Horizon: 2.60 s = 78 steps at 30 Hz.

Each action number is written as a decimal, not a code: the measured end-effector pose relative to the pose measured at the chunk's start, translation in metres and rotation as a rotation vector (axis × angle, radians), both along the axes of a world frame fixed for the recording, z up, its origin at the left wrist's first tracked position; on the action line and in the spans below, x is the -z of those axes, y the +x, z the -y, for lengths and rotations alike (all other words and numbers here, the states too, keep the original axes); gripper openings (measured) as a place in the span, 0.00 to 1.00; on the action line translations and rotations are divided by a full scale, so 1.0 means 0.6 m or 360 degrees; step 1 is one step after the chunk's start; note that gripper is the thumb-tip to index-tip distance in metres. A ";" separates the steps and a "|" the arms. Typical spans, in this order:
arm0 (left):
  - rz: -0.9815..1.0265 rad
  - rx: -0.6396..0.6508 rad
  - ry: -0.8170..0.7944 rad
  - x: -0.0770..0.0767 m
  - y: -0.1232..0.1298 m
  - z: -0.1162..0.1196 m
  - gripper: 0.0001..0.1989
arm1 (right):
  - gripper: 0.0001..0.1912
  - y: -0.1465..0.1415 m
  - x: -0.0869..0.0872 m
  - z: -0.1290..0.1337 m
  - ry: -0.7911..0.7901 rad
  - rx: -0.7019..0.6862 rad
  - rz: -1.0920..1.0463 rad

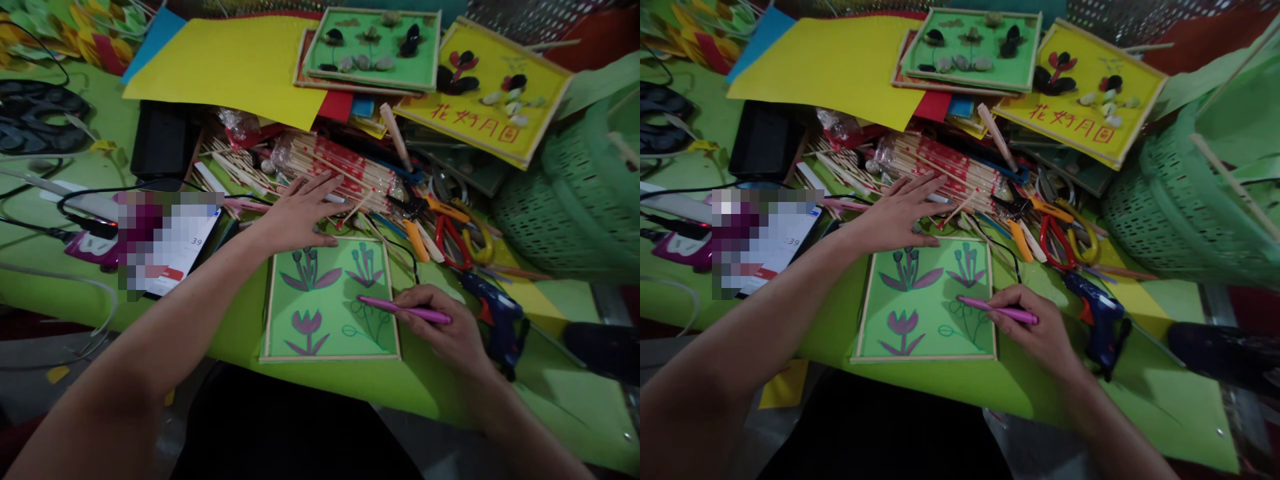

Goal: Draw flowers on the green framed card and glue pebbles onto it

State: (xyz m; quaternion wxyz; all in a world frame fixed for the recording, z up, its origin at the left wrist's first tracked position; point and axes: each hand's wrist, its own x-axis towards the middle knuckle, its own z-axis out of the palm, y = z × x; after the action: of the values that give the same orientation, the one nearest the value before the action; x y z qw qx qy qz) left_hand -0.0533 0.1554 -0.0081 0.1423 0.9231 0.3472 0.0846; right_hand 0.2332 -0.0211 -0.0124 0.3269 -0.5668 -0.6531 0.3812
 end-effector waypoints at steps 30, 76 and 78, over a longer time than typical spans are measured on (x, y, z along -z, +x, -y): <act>-0.0017 -0.0013 0.0020 0.002 0.002 0.000 0.37 | 0.08 0.006 0.005 0.008 -0.0132 0.0157 -0.0268; -0.0030 -0.0029 -0.0001 -0.001 0.001 0.001 0.36 | 0.07 0.007 0.004 0.010 -0.0135 0.0096 -0.0225; -0.0033 -0.0027 0.0002 -0.001 0.001 0.001 0.37 | 0.07 0.007 0.004 0.011 -0.0139 0.0093 -0.0213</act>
State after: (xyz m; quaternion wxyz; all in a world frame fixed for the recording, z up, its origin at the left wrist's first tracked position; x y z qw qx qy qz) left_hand -0.0524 0.1550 -0.0077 0.1373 0.9210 0.3564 0.0763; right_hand 0.2377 -0.0275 -0.0151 0.3558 -0.5725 -0.5957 0.4368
